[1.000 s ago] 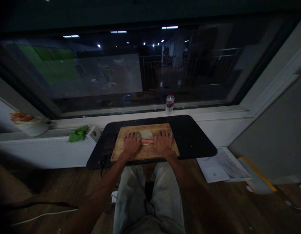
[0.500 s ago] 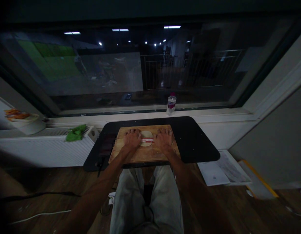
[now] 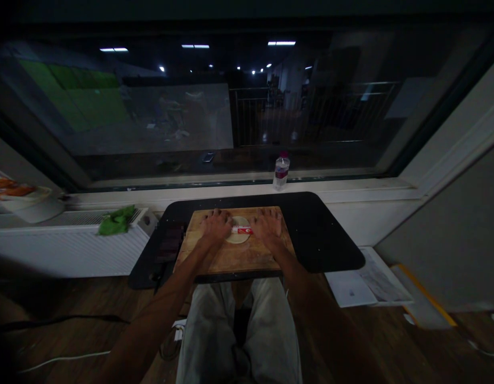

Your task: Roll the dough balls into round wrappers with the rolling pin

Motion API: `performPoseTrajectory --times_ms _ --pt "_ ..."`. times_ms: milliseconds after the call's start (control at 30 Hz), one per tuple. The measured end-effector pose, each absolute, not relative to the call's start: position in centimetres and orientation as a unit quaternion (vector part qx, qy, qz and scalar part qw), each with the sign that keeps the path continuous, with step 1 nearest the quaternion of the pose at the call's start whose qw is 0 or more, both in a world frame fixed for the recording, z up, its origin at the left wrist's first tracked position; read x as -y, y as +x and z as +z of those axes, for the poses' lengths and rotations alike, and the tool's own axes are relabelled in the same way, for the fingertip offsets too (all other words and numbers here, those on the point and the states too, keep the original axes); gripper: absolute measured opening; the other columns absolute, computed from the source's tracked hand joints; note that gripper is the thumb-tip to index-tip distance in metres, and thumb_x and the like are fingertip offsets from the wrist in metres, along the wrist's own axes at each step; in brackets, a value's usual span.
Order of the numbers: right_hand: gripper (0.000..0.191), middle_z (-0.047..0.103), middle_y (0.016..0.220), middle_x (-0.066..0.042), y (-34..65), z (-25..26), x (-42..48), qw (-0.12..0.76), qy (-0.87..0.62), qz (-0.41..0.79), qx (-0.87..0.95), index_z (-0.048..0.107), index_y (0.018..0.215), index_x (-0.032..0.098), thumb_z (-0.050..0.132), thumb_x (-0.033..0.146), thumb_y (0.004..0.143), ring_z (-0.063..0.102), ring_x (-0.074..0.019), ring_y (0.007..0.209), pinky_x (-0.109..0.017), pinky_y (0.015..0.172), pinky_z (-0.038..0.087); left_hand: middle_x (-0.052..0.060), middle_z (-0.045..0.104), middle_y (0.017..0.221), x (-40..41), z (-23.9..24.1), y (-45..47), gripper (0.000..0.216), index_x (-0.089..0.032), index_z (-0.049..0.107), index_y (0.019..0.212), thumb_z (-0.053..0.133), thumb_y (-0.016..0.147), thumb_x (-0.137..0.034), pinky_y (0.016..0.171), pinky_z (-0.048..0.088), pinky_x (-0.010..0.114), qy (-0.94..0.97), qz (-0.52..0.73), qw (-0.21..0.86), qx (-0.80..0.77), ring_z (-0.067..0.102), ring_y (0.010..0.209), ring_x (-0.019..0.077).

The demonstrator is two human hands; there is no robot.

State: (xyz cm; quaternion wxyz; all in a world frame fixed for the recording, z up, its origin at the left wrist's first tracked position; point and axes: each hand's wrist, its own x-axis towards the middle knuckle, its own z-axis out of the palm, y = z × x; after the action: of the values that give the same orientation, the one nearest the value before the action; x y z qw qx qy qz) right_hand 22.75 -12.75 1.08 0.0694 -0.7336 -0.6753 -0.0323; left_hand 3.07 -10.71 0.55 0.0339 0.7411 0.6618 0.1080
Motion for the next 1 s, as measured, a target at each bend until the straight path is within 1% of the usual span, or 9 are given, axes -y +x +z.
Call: performPoseTrajectory --times_ms 133,300,533,733,900,1000 --pt "0.055 0.071 0.156 -0.019 22.8 1.3 12.2 0.068 -0.736 -0.027 0.673 0.070 0.157 0.019 0.046 0.044 0.114 0.059 -0.0371 0.144 -0.050 0.119 0.041 0.017 0.070 0.146 10.1 0.7 3.2 0.051 -0.023 0.078 0.141 0.041 0.113 -0.044 0.114 0.046 0.054 0.738 0.094 0.037 -0.667 0.063 0.135 0.0373" --pt "0.055 0.072 0.153 -0.020 22.8 1.4 12.0 0.069 -0.739 -0.026 0.670 0.073 0.153 0.018 0.045 0.046 0.115 0.059 -0.0365 0.145 -0.050 0.120 0.040 0.018 0.070 0.146 9.8 0.9 3.2 0.051 -0.022 0.079 0.138 0.042 0.112 -0.044 0.113 0.047 0.055 0.740 0.089 0.031 -0.666 0.061 0.136 0.0380" --pt "0.056 0.071 0.153 -0.018 22.9 1.4 11.7 0.067 -0.733 -0.019 0.676 0.069 0.159 0.023 0.046 0.048 0.114 0.059 -0.0353 0.143 -0.049 0.121 0.037 0.018 0.071 0.144 9.7 0.8 3.2 0.050 -0.022 0.080 0.137 0.043 0.113 -0.044 0.113 0.048 0.054 0.741 0.091 0.016 -0.665 0.062 0.135 0.0381" --pt "0.057 0.069 0.158 -0.018 22.8 1.4 12.1 0.057 -0.738 -0.016 0.672 0.067 0.162 0.024 0.048 0.046 0.113 0.056 -0.0369 0.145 -0.050 0.121 0.038 0.017 0.072 0.145 10.3 0.8 3.2 0.050 -0.022 0.079 0.137 0.041 0.113 -0.043 0.114 0.047 0.054 0.742 0.084 0.017 -0.665 0.063 0.135 0.0375" --pt "0.055 0.069 0.159 -0.019 22.7 1.2 13.4 0.063 -0.729 -0.029 0.681 0.069 0.159 0.021 0.052 0.044 0.112 0.058 -0.0365 0.145 -0.049 0.121 0.040 0.017 0.073 0.145 11.8 0.7 3.1 0.049 -0.023 0.079 0.138 0.040 0.114 -0.042 0.115 0.044 0.054 0.745 0.090 0.013 -0.660 0.062 0.136 0.0373" --pt "0.054 0.069 0.160 -0.018 22.7 0.8 14.2 0.072 -0.725 -0.032 0.684 0.070 0.158 0.019 0.050 0.044 0.114 0.060 -0.0355 0.145 -0.047 0.122 0.042 0.018 0.073 0.145 13.0 0.8 3.0 0.049 -0.021 0.079 0.136 0.040 0.115 -0.042 0.114 0.043 0.054 0.750 0.100 0.014 -0.653 0.062 0.134 0.0374"
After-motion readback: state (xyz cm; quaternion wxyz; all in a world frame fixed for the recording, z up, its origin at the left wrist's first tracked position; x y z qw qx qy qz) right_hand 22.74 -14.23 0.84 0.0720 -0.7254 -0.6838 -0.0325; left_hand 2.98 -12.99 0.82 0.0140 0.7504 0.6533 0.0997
